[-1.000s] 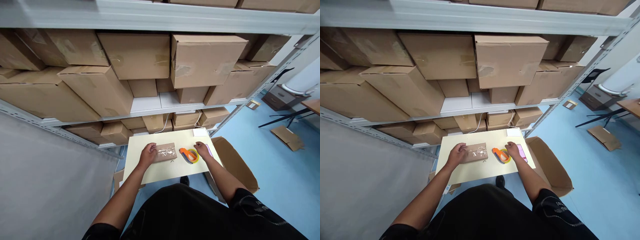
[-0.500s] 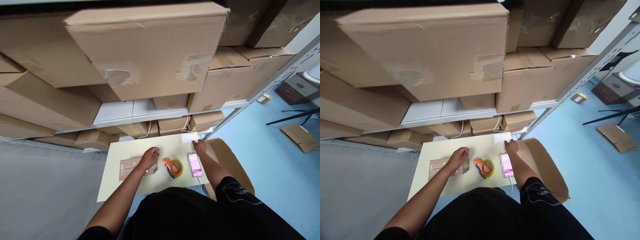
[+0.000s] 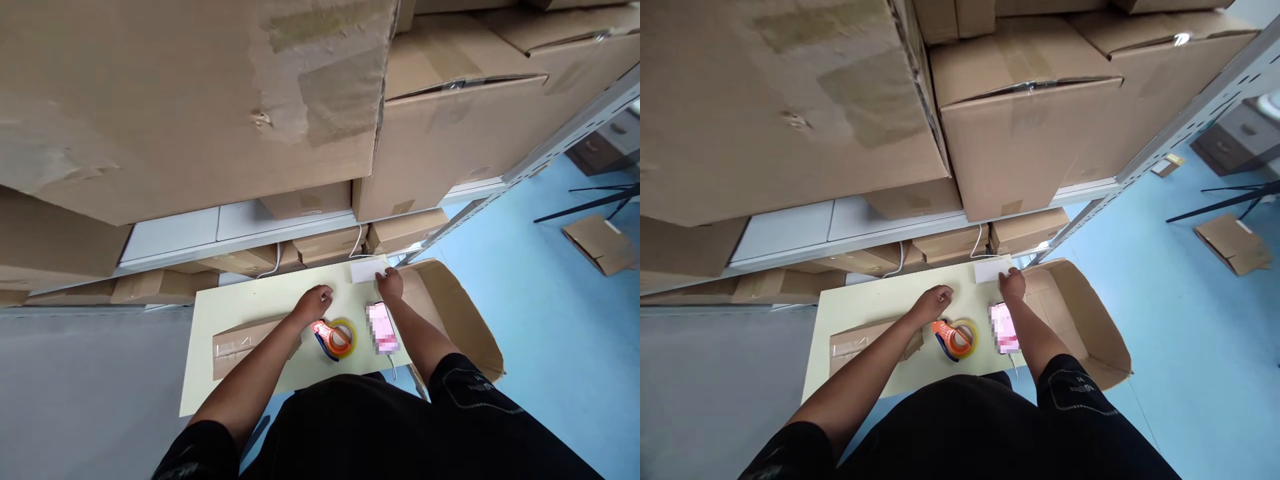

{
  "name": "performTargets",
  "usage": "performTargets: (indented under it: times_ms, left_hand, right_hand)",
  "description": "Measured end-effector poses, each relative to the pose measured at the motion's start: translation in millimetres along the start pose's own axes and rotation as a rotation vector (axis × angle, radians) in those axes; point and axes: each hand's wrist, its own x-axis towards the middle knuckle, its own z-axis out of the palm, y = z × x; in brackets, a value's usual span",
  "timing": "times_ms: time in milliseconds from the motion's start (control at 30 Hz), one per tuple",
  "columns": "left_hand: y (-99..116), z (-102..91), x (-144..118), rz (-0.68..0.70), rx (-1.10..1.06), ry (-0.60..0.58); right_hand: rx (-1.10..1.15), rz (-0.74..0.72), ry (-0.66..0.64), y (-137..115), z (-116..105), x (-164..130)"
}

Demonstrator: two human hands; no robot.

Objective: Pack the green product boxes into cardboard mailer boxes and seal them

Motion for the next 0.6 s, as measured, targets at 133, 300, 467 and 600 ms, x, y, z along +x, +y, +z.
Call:
performTargets:
  times_ms: [133,300,467,600]
  left_hand:
    - [8,12.5,26,-0.023,0.012,-0.045]
    - [23,24.9,56,-0.048,0.029,-0.087]
    - [31,36.2,80,-0.052,0.058,-0.105]
    - [27,49.4,99,-0.167,0.049,-0.052]
  right_hand:
    - [0.019,-0.026,0.017,2,1,1]
    - [-0.058,-0.112,0.006,4,-7,1]
    - [-0.192,-0.266,-0.015,5,-19,-5]
    - [-0.223,-0.311,0.008,4,-22,-8]
